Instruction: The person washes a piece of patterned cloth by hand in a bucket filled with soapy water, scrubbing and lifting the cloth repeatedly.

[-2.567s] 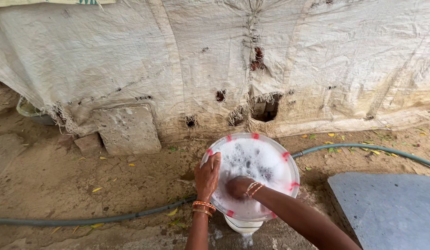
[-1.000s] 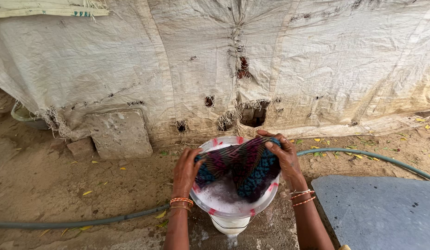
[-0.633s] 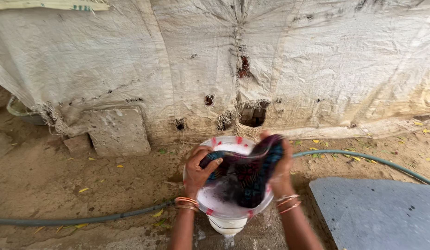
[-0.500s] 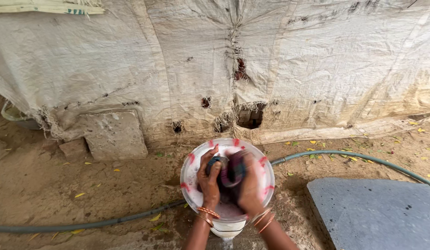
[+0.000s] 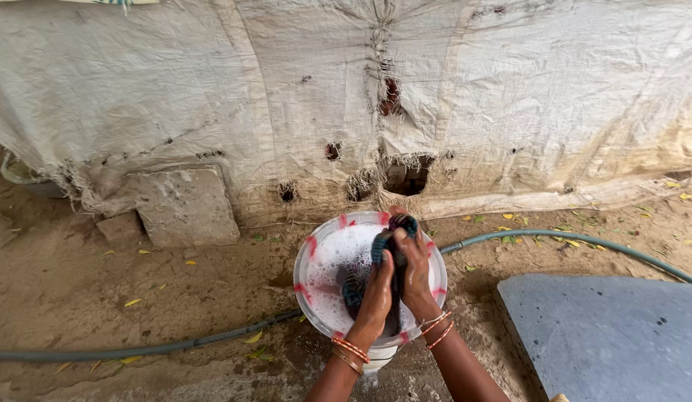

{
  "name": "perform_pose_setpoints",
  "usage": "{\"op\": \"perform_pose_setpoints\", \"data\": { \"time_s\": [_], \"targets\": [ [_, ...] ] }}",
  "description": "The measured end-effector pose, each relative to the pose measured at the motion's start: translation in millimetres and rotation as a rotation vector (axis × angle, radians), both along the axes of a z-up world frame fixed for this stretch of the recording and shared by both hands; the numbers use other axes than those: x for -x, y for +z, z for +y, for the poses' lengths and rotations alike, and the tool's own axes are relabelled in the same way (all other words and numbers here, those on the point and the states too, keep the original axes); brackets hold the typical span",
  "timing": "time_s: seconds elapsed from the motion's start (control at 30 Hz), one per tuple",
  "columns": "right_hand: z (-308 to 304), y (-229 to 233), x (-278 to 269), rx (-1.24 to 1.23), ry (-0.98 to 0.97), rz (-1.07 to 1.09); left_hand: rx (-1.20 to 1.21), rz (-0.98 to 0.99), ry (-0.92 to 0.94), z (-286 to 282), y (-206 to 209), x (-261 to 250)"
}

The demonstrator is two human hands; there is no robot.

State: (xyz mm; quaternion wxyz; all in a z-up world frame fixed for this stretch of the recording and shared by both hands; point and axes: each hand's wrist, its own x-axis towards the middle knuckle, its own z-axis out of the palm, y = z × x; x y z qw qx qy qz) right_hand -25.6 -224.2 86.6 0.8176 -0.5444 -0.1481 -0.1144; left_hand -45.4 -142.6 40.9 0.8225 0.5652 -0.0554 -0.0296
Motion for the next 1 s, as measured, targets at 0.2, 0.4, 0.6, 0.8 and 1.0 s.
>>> {"op": "perform_pose_setpoints", "data": {
  "time_s": [0.2,0.4,0.6,0.8,1.0],
  "targets": [
    [43,-12,42,-0.083,-0.007,0.290,-0.469,-0.556,0.438,41,25,-14],
    [69,4,43,0.306,-0.108,-0.139,0.481,0.150,-0.052,47,0,-22],
    [10,-10,-11,-0.064,-0.069,0.301,0.270,0.178,0.051,3,-3,2],
    [63,-19,71,0.287,-0.017,0.331,0.601,0.098,-0.018,58,-27,-37],
    [67,-13,24,0.500,-0.123,0.101,0.369,0.193,0.192,55,-32,-28]
  ]
}}
